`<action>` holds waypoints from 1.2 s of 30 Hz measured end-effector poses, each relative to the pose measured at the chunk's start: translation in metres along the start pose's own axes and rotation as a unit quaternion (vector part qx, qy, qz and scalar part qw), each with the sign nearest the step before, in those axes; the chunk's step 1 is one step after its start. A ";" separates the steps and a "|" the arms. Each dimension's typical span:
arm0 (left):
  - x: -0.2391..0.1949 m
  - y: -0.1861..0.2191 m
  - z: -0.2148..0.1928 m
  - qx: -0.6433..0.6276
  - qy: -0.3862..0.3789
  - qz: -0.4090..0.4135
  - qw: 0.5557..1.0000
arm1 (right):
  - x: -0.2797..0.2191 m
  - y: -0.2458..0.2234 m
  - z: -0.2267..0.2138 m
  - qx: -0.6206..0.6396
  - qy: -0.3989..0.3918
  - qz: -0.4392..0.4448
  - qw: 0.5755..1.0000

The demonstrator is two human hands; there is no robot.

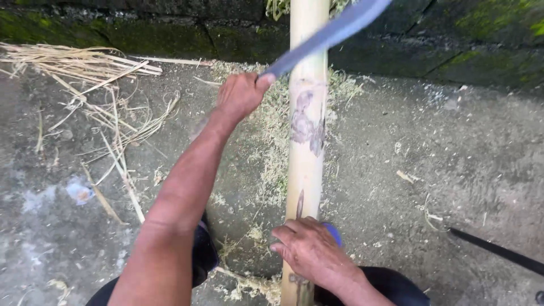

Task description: Scraping the outer green layer from a bamboo pole using a machete to smooth the surface.

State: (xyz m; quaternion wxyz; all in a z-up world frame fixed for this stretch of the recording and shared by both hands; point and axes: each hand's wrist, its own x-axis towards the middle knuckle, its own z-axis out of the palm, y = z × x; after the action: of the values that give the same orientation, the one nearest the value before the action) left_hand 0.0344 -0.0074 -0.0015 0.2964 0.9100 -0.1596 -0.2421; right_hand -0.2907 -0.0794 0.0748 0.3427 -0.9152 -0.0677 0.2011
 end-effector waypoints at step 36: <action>-0.006 -0.003 0.015 -0.055 -0.008 0.017 0.998 | 0.001 -0.004 -0.008 0.017 -0.002 -0.007 1.000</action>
State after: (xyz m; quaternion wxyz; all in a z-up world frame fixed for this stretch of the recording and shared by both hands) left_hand 0.0218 -0.0099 -0.0121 0.3487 0.8875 -0.1643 -0.2526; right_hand -0.2858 -0.0809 0.0825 0.3596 -0.9083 -0.0717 0.2015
